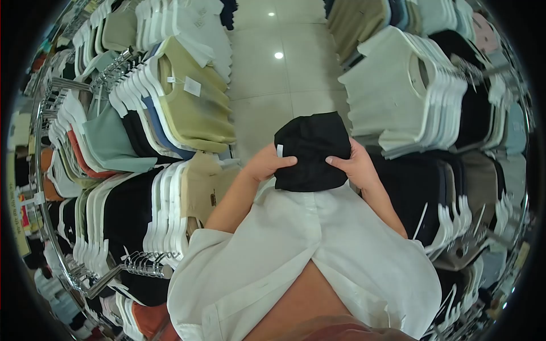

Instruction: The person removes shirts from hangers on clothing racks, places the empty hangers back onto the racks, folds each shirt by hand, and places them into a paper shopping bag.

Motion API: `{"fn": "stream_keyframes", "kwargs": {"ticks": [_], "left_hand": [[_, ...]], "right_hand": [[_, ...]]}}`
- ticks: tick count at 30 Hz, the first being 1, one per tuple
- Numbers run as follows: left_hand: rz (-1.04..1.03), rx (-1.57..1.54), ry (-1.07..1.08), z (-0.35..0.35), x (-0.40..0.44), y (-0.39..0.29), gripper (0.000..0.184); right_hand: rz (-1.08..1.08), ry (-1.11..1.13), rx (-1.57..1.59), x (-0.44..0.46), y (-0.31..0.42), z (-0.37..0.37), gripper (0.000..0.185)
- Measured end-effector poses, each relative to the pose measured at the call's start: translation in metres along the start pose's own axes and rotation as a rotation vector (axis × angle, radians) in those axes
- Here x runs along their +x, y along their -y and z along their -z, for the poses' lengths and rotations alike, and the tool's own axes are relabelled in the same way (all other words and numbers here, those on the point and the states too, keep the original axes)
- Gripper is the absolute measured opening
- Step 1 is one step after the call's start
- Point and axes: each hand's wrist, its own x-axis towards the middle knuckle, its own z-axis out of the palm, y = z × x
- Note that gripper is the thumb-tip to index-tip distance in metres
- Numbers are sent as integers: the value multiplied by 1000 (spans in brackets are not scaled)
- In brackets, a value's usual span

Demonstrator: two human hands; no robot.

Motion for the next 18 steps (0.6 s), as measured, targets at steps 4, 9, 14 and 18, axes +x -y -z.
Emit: {"fn": "stream_keyframes", "kwargs": {"ticks": [4, 9, 14, 18], "left_hand": [[-47, 162, -257, 5, 40, -41, 59], [-121, 421, -384, 25, 99, -119, 46], [-199, 1309, -258, 12, 168, -229, 40], [-186, 1796, -18, -2, 228, -263, 31]], "right_hand": [[-17, -26, -12, 66, 21, 10, 51], [-68, 64, 3, 163, 32, 62, 64], [307, -166, -491, 226, 83, 88, 98], [705, -30, -846, 249, 178, 66, 112]]}}
